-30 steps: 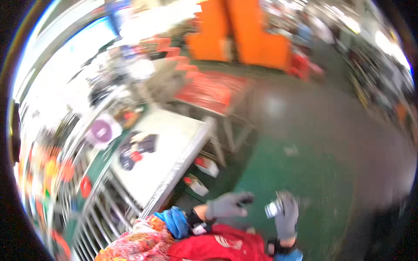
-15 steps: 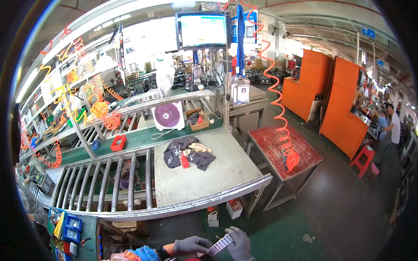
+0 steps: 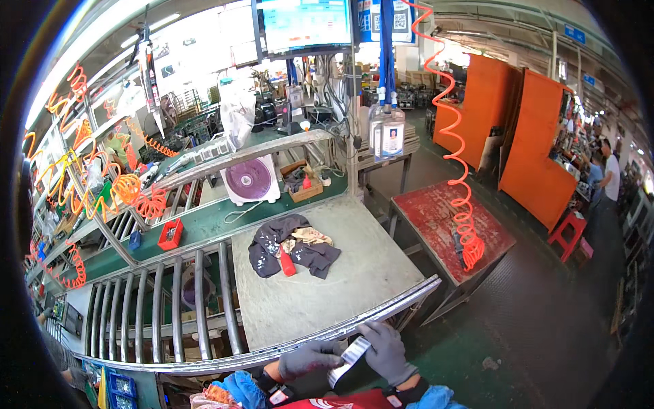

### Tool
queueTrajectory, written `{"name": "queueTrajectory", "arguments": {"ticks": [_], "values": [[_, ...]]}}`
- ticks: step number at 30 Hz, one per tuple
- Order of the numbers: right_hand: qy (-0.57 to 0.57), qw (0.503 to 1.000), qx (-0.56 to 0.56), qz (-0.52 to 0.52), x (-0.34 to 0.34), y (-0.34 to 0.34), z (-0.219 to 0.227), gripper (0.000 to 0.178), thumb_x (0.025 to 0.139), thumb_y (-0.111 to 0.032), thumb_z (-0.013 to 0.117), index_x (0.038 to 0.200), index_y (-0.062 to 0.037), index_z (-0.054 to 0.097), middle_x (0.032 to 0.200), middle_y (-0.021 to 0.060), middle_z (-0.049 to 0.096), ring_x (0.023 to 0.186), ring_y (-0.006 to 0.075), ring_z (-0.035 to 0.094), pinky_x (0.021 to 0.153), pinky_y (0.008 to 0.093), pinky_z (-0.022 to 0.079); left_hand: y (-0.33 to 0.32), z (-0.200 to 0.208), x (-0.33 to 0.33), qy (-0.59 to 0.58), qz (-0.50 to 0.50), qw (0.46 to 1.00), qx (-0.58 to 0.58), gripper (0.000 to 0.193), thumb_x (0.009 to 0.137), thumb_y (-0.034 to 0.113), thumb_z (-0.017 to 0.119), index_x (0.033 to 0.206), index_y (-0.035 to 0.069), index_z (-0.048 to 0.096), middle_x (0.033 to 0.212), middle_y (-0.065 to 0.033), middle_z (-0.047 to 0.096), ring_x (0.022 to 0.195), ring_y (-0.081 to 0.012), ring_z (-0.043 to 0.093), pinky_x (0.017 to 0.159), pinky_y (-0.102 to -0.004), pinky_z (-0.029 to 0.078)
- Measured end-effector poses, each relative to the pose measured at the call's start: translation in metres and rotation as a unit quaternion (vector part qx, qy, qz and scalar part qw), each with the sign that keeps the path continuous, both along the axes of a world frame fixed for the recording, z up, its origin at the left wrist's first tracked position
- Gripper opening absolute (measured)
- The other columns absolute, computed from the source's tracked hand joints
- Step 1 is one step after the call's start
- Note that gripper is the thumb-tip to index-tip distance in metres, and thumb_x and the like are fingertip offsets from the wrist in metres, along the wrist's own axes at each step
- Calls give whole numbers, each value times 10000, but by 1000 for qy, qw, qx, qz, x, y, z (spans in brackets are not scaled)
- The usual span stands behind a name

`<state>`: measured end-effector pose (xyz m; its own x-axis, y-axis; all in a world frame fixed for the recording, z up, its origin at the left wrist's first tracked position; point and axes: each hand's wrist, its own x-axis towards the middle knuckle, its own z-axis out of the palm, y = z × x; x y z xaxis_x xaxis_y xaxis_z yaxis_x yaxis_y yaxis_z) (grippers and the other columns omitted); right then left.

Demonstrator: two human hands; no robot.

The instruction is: Inspecting circuit boards and using a squeeze bottle to apply liquid for assembly in an electronics factory.

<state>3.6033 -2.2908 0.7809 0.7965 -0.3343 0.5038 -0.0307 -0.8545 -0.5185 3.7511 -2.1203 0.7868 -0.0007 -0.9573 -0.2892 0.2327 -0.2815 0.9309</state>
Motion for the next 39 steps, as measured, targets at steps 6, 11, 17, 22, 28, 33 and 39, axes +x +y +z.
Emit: {"name": "queueTrajectory", "arguments": {"ticks": [6, 11, 17, 22, 28, 33, 39], "values": [[-36, 981, -107, 155, 98, -69, 20, 402, 808, -157, 567, 1206, -113, 604, 1184, 137, 576, 1050, 341, 530, 936, 437, 403, -59, 22, 55, 19, 175, 983, -60, 325, 910, 192, 599, 1151, -25, 595, 1008, -75, 632, 908, -142, 597, 807, -301, 494], [-39, 977, -9, 211, 187, -137, 28, 387, 773, -84, 584, 1156, -105, 640, 1167, 152, 597, 994, 348, 556, 889, 419, 442, -86, 34, 87, 34, 265, 958, -100, 421, 961, 368, 494, 1077, -19, 611, 960, -107, 659, 854, -163, 628, 809, -313, 488], [-76, 947, 40, 308, 257, -180, 46, 383, 733, -30, 582, 1103, -83, 666, 1098, 145, 626, 959, 318, 588, 838, 388, 473, -125, 56, 94, -11, 384, 923, -33, 362, 906, 282, 594, 1051, -48, 615, 952, -120, 668, 910, -177, 623, 865, -314, 457], [-104, 928, 33, 357, 286, -199, 46, 380, 735, -45, 588, 1105, -78, 664, 1092, 142, 628, 947, 315, 592, 835, 382, 473, -143, 53, 100, -18, 462, 887, 6, 323, 897, 242, 585, 1029, -50, 624, 930, -111, 672, 908, -168, 619, 862, -307, 450], [-110, 917, 28, 383, 311, -207, 48, 353, 762, -6, 617, 1113, -17, 651, 1134, 178, 610, 990, 316, 603, 840, 350, 491, -150, 53, 120, -35, 470, 882, 19, 296, 884, 229, 588, 1001, -39, 639, 889, -98, 671, 879, -161, 608, 846, -303, 439], [-116, 919, 70, 369, 329, -203, 38, 334, 761, -69, 592, 1087, -51, 661, 1081, 149, 627, 977, 323, 596, 854, 383, 474, -147, 55, 142, -34, 447, 893, 39, 311, 900, 243, 590, 1019, -42, 628, 895, -93, 662, 864, -145, 610, 824, -296, 465], [-121, 928, 78, 344, 342, -205, 32, 332, 755, -58, 606, 1082, -51, 661, 1074, 147, 627, 964, 324, 597, 844, 383, 475, -149, 54, 163, -23, 447, 892, 59, 280, 873, 224, 604, 976, -33, 647, 887, -96, 675, 861, -158, 608, 844, -303, 437]]}}
